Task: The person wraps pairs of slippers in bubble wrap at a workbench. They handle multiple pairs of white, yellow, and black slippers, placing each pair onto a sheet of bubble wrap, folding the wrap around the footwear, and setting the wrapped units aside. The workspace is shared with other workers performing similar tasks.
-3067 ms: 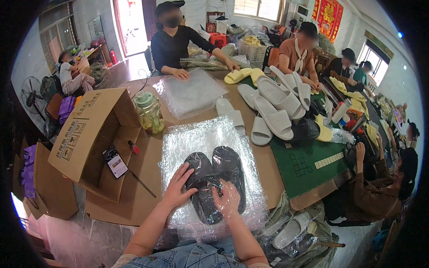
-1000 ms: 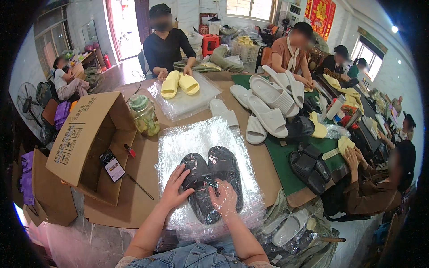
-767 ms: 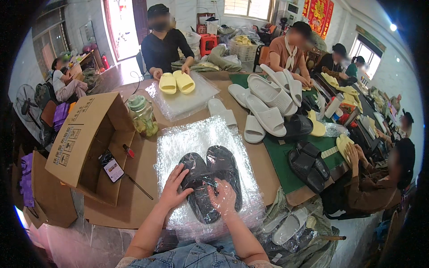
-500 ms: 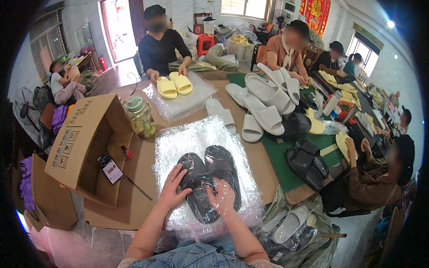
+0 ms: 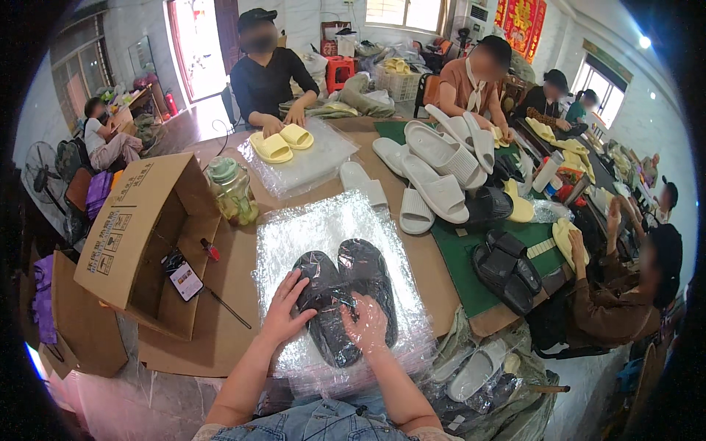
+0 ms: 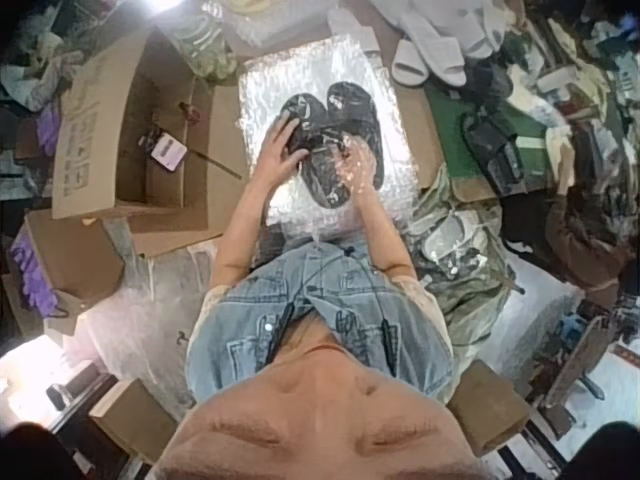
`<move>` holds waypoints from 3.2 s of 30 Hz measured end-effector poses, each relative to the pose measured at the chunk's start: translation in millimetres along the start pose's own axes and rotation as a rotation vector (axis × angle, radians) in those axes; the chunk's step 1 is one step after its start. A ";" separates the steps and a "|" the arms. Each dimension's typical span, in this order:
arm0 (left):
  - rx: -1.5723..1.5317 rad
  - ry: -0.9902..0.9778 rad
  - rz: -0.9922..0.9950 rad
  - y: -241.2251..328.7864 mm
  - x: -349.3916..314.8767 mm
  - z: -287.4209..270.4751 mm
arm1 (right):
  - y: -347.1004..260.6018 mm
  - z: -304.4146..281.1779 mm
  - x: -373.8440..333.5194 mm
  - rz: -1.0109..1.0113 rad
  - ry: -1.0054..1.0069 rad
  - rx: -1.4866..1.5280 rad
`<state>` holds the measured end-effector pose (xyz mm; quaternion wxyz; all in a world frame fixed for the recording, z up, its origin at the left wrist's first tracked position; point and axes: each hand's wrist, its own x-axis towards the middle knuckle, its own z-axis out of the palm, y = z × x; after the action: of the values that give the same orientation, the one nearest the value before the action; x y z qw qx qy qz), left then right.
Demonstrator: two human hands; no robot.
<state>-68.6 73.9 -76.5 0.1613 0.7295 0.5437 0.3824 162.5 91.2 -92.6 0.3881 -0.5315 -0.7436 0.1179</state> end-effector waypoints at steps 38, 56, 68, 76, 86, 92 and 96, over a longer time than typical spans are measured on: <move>0.004 -0.019 0.041 -5.7 -3.4 2.4 | -12.9 1.8 43.3 0.074 -0.191 -0.168; 0.250 -0.117 -0.147 -9.0 -4.7 13.1 | 60.9 -119.3 -66.3 0.239 0.187 -0.218; 0.240 -0.135 -0.044 -18.2 -7.2 15.3 | 187.0 -279.7 -250.9 1.117 0.186 -0.948; 0.218 -0.119 -0.049 -23.1 -9.6 13.3 | 195.3 -210.3 -187.6 0.846 -0.168 -0.760; 0.203 -0.128 -0.072 -15.9 -6.8 14.1 | 339.2 -178.5 -133.1 0.637 -0.007 -0.521; 0.205 -0.112 -0.080 -19.4 -11.5 11.0 | 309.1 -141.3 -115.2 0.579 -0.714 -0.482; 0.211 -0.116 -0.087 -11.0 -9.9 9.1 | 297.3 -165.0 -146.1 0.744 -0.540 -0.238</move>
<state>-70.5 70.4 -93.4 0.1311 0.7392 0.6017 0.2728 505.7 44.2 -222.7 0.0486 -0.7530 -0.5852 0.2970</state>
